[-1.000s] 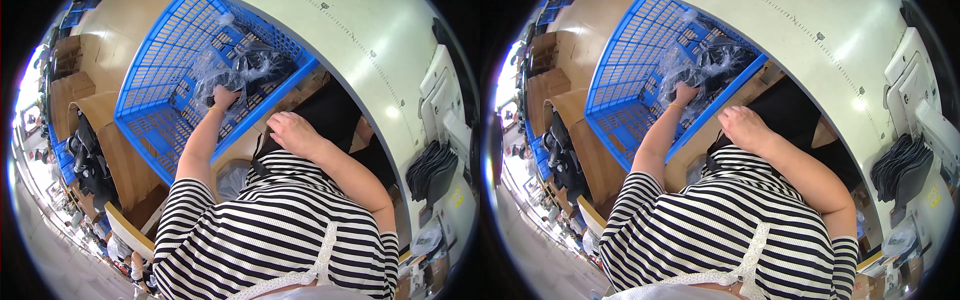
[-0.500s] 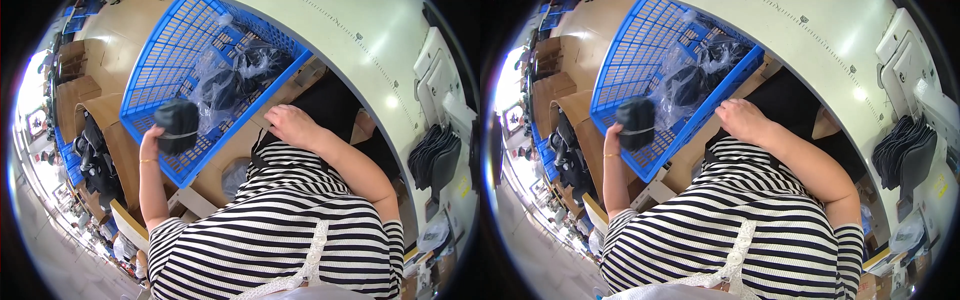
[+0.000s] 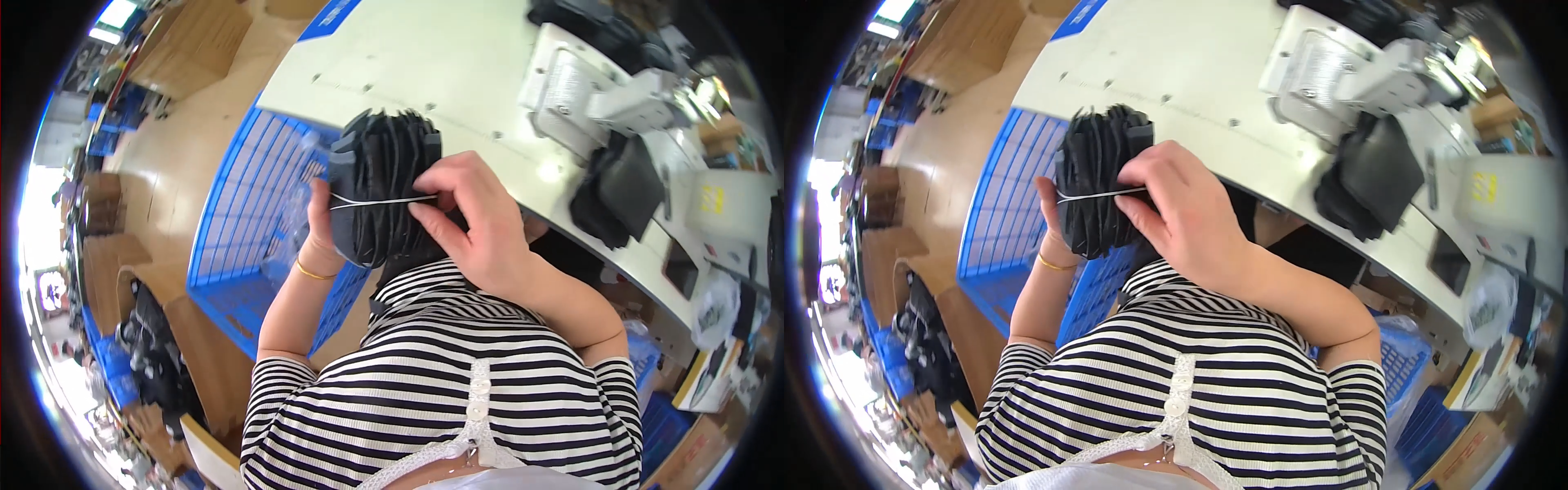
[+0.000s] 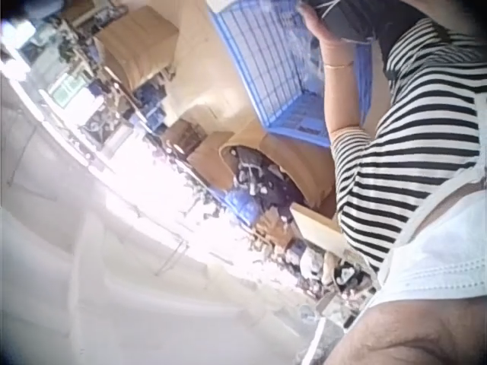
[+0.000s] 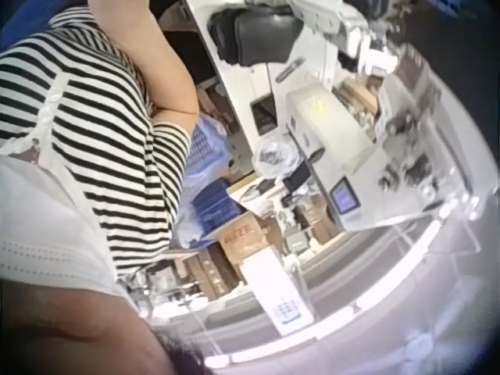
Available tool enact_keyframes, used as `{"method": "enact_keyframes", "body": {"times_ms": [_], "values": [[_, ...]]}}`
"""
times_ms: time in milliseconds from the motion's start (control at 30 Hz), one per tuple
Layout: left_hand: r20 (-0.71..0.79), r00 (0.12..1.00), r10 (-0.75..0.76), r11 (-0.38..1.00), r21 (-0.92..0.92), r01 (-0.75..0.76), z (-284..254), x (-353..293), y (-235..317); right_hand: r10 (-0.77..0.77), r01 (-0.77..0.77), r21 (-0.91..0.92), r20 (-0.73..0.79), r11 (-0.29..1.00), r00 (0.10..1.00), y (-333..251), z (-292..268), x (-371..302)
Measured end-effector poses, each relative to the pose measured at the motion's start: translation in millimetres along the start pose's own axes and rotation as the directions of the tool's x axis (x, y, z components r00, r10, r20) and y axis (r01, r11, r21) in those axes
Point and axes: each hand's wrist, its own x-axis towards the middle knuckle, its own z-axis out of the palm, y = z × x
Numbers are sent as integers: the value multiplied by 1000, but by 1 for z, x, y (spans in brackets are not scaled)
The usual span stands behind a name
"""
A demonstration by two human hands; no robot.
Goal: Stitching and assembling black leather shoe components using an industrial sewing machine.
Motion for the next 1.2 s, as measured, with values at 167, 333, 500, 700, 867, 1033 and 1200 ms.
{"method": "enact_keyframes", "body": {"times_ms": [167,333,500,700,867,1033,1200], "values": [[164,982,-96,994,66,86,68,37,-28,98,-93,-140,31,986,995,-10,-72,-24],[16,988,-155,948,283,144,121,35,-56,247,-236,-74,231,969,941,-18,-128,-52],[-39,985,-165,965,199,170,140,28,-80,105,-69,-139,276,988,955,-24,-131,-88],[-322,947,-8,985,162,63,162,50,-95,-112,155,-64,440,986,891,-32,-128,-110],[-293,953,74,982,188,-19,118,87,-69,166,-181,36,264,983,950,-27,-171,-140],[-252,966,-56,959,255,122,117,100,-52,337,-434,-198,-384,879,860,-54,-268,-185],[-223,945,-240,921,255,294,116,113,-54,183,-776,-492,-785,394,591,-33,-418,-248]]}}
